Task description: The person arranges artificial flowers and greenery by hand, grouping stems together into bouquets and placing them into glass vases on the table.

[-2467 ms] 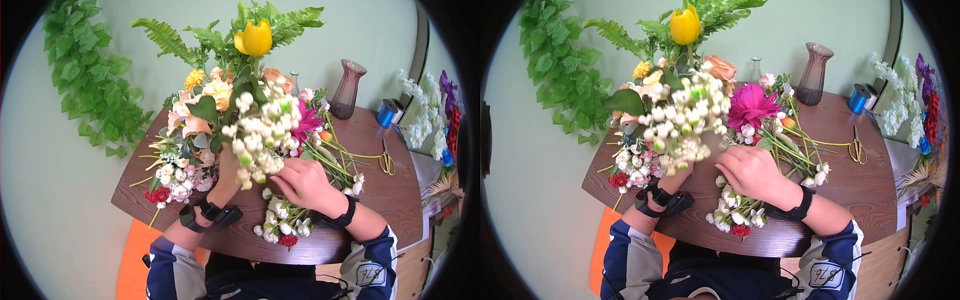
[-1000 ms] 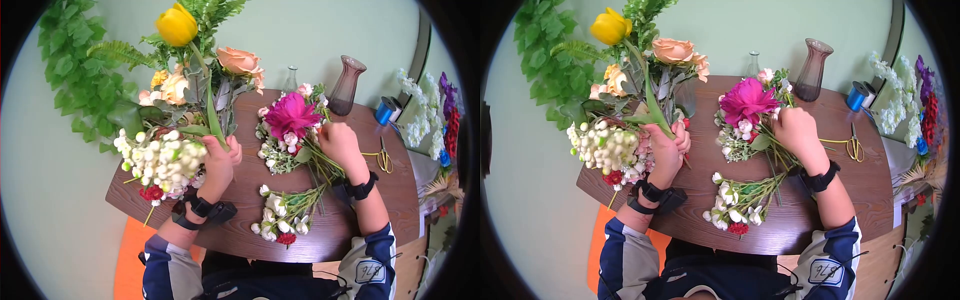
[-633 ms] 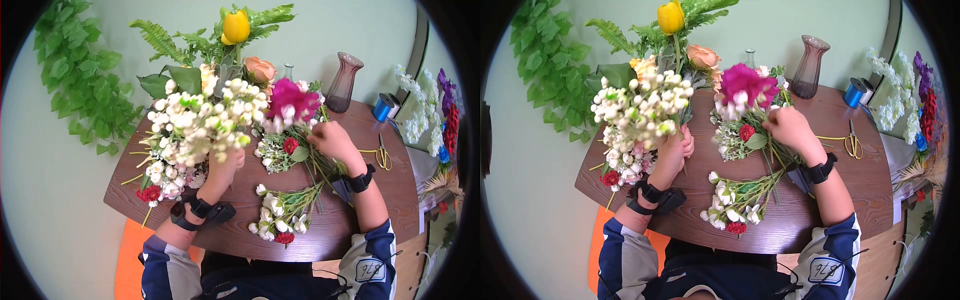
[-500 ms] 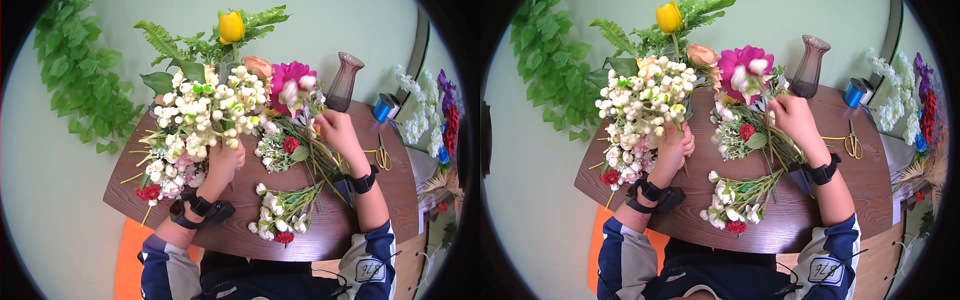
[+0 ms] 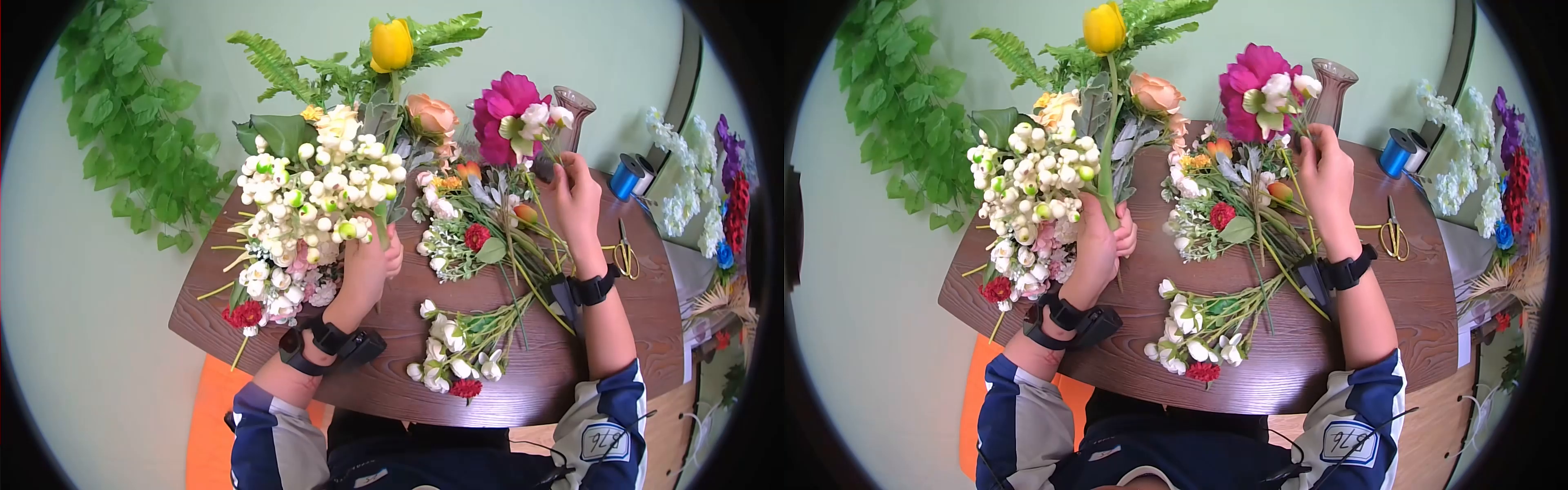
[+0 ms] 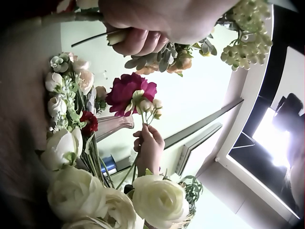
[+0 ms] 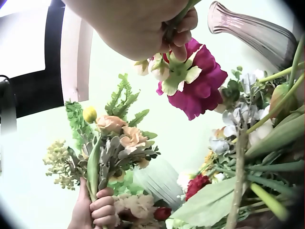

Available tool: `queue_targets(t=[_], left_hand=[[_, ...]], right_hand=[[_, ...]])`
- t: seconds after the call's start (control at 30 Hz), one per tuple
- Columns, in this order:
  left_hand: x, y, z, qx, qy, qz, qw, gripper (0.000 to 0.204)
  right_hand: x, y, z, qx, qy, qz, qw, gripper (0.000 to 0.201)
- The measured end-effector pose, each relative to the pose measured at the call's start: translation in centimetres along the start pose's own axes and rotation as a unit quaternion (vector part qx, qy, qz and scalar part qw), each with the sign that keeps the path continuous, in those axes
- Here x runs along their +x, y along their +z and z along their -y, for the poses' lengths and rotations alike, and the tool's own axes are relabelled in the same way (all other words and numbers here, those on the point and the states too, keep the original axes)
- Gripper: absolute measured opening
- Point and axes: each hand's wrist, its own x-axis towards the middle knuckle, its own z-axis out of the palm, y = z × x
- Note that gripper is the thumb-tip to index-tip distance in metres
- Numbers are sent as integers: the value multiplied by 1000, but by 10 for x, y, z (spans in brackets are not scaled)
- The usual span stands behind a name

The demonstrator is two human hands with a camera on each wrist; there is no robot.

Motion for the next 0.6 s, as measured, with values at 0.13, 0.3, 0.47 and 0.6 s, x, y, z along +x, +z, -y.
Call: queue_targets(t=[0.13, 0.3, 0.47, 0.6], left_hand=[[-2, 3, -5, 7, 23, 24, 999, 59], [3, -11, 10, -177, -8, 49, 983, 58], [4, -18, 19, -13, 29, 53, 998, 58], [13, -35, 41, -207, 28, 110, 972, 57]], right_hand=[[8, 1, -35, -65, 33, -15, 997, 17], [17, -13, -46, -110, 44, 17, 993, 16], [21, -24, -21, -75, 45, -6, 996, 15], [18, -25, -16, -94, 29, -59, 993, 15]])
